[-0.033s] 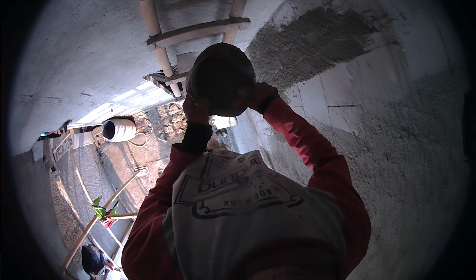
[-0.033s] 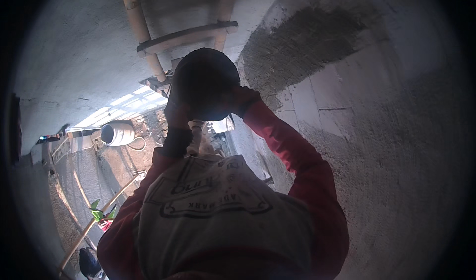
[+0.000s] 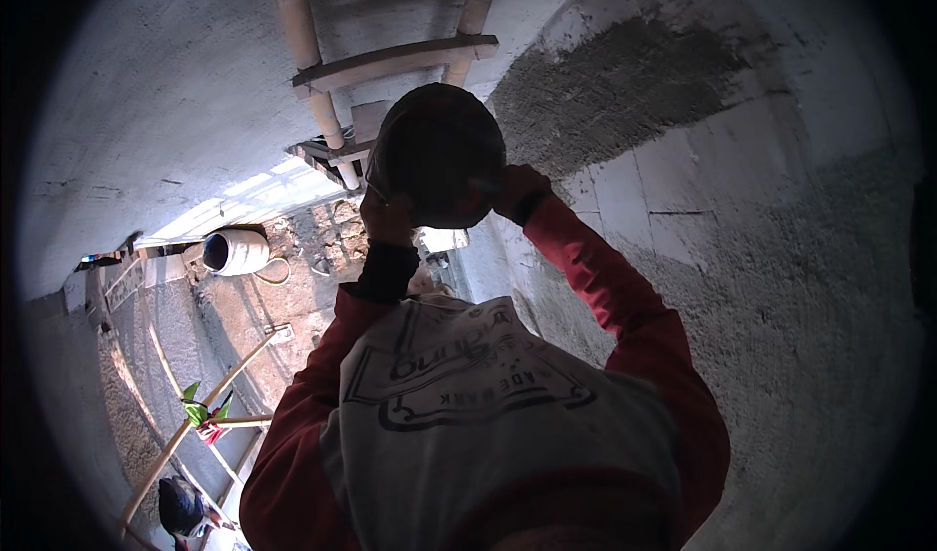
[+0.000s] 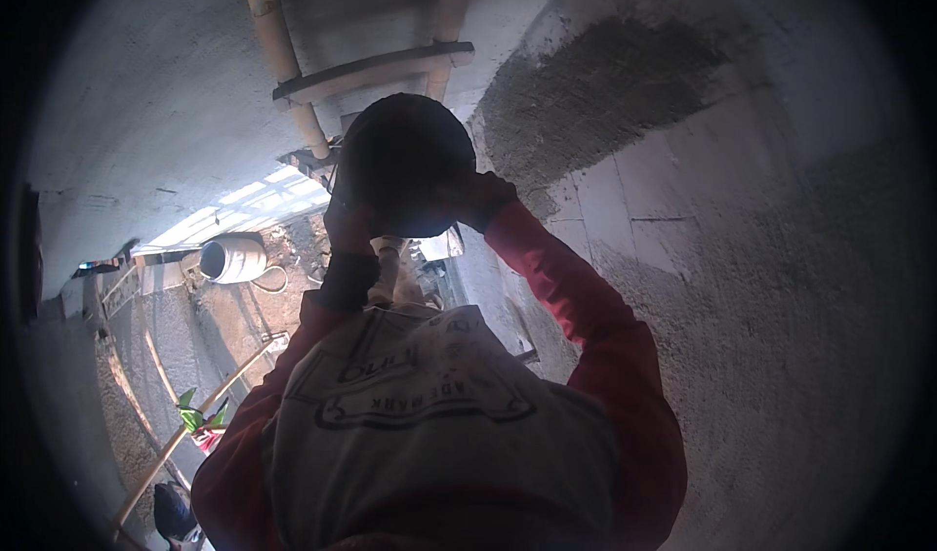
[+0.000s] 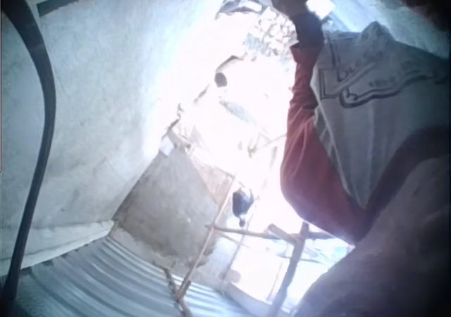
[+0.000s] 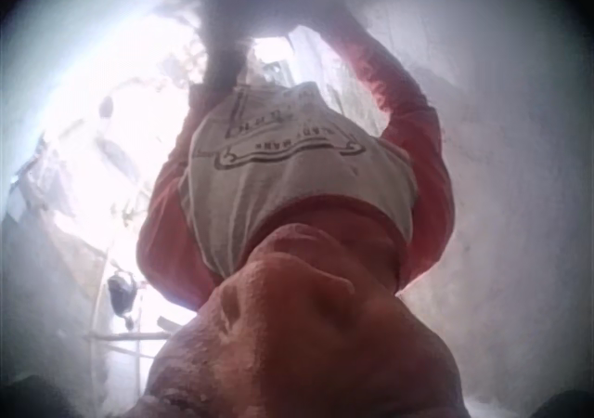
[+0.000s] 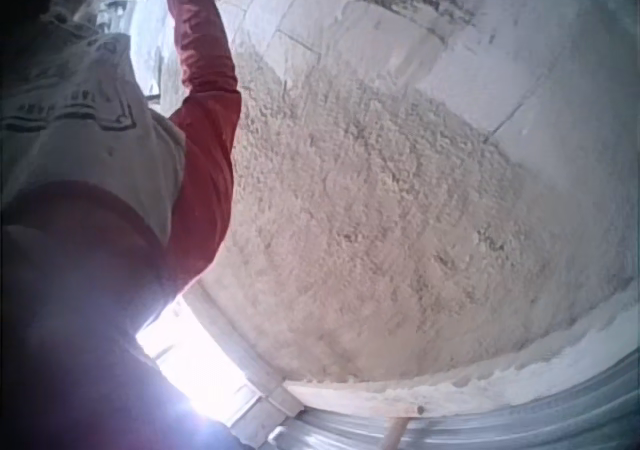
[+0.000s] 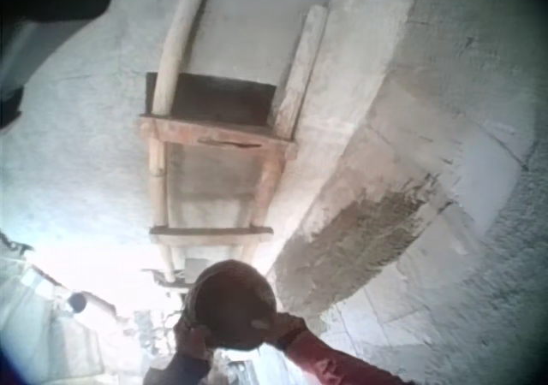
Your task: The person scoops wet cement from a bucket with a trowel and throws it onto a vertical wall, then spreads and smooths the material. The person repeats this process to cover a larger area of the wall.
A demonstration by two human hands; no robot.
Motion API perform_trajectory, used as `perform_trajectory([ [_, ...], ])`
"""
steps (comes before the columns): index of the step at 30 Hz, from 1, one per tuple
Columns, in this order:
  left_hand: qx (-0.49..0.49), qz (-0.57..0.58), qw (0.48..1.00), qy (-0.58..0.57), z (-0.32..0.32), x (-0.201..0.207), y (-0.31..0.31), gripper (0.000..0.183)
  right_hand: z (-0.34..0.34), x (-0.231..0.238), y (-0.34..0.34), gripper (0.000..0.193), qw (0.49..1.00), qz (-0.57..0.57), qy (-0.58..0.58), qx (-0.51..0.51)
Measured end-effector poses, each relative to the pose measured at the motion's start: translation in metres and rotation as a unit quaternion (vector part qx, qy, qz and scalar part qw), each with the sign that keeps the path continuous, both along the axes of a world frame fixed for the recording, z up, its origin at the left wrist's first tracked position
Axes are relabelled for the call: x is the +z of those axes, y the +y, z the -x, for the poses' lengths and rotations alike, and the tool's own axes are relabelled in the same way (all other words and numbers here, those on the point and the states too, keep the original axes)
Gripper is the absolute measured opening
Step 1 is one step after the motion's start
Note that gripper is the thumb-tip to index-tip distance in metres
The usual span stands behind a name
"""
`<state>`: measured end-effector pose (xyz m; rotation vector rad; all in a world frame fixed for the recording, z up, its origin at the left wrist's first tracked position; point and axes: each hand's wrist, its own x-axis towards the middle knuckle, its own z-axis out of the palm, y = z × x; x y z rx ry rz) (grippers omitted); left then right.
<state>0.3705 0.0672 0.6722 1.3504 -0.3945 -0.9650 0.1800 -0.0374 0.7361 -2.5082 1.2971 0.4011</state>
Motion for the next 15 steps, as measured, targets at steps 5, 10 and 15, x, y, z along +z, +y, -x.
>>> perform_trajectory([
  [5,0.033,0.058,0.986,0.155,-0.011,0.025,0.002,0.049,0.011,-0.011,-0.018,0.024,0.970,0.125,-0.143,0.154],
  [10,0.041,-0.032,0.988,0.147,-0.041,0.025,-0.012,0.054,-0.010,0.009,-0.056,0.027,0.916,0.168,-0.301,0.206],
  [15,0.097,-0.024,0.988,0.114,-0.060,0.014,-0.015,0.055,-0.008,0.010,-0.109,0.030,0.842,-0.347,-0.391,-0.132],
])
